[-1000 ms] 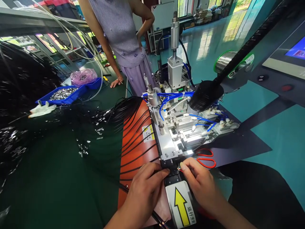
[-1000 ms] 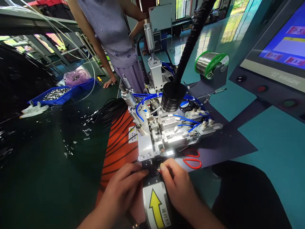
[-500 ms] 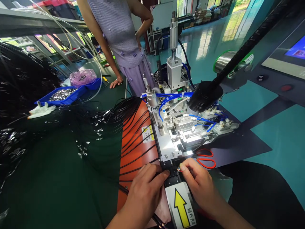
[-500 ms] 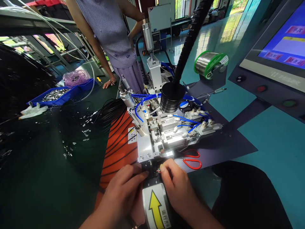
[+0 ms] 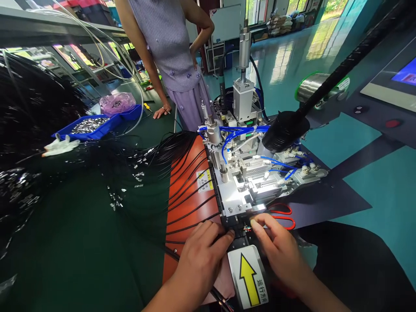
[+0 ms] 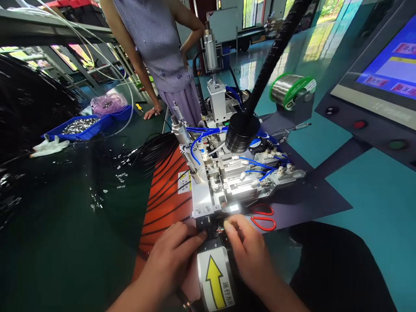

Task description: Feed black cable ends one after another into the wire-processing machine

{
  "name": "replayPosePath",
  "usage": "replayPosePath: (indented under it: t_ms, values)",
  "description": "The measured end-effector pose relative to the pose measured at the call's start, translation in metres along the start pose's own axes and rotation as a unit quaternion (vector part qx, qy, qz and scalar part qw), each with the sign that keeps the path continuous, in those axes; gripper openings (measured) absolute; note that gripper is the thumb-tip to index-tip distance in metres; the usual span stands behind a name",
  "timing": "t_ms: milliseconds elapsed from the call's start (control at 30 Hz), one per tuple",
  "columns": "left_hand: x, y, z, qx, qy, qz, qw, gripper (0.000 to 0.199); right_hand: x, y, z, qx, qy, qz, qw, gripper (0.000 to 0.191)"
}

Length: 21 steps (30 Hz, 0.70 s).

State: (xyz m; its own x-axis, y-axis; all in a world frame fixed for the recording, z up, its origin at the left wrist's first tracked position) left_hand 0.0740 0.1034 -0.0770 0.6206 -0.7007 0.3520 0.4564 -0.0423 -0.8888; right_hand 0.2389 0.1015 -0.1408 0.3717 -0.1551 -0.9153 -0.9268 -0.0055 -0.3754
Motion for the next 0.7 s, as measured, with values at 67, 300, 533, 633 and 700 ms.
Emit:
replayPosePath:
  t_ms: [67, 300, 533, 633, 700]
  values:
    - [-0.001, 0.001, 0.000, -0.005, -0.003, -0.006, 1.000, 0.022, -0.005, -0.006, -0.005, 0.016, -0.030, -0.012, 0.999, 0.022]
    - [-0.002, 0.002, -0.001, -0.009, -0.014, -0.017, 1.000, 0.025, -0.019, -0.006, -0.012, 0.025, -0.097, -0.085, 0.991, 0.020]
    - [-0.001, -0.004, 0.002, -0.049, -0.016, -0.055, 0.997, 0.031, -0.016, -0.002, -0.008, -0.001, -0.084, -0.093, 0.992, 0.025]
    - [-0.002, -0.006, 0.003, -0.052, -0.020, -0.070, 0.996, 0.030, -0.014, -0.001, -0.008, 0.004, -0.080, -0.098, 0.992, 0.025]
    - [-0.002, -0.006, 0.003, -0.042, -0.018, -0.076, 0.996, 0.030, -0.013, 0.000, -0.008, 0.009, -0.077, -0.104, 0.992, 0.025]
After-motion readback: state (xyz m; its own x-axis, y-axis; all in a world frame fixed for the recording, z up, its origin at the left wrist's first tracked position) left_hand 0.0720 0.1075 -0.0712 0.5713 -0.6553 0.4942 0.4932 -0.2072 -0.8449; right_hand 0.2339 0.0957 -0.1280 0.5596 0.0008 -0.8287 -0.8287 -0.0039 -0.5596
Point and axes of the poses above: each hand's wrist, its own z-axis towards the middle knuckle, its own y-axis out of the palm, x = y × z, the point moved 8 cm from there along z, towards the middle knuckle, and after that the axes turned 2 degrees about -z, right-handed, at the moved point
